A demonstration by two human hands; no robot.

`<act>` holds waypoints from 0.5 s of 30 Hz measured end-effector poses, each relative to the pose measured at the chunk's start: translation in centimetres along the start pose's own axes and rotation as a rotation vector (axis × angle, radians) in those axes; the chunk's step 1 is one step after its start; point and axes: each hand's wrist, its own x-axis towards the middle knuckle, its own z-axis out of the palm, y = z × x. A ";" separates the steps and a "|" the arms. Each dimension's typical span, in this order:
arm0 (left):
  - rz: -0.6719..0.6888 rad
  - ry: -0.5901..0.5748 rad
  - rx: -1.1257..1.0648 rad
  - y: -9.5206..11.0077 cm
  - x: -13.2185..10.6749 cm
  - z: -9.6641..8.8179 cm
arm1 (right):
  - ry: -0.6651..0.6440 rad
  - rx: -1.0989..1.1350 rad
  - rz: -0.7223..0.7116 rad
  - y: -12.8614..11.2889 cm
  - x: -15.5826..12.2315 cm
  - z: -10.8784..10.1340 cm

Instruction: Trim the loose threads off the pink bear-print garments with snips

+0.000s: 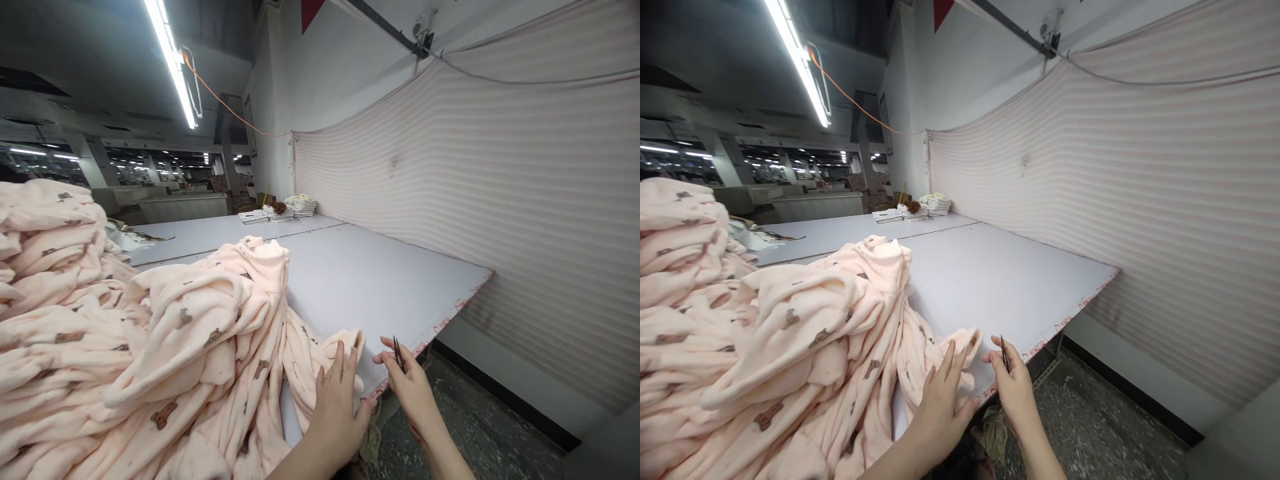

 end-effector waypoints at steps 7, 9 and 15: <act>-0.137 0.269 0.548 -6.2 -8.9 -1.9 | -0.482 -0.426 -0.219 2.5 -4.3 3.2; -0.253 0.185 0.511 -7.9 -9.9 -2.6 | -0.527 -0.639 -0.388 3.5 -5.6 4.7; -0.294 0.280 0.230 -7.7 -9.4 -7.9 | -0.297 -0.840 -0.395 4.4 -1.0 3.6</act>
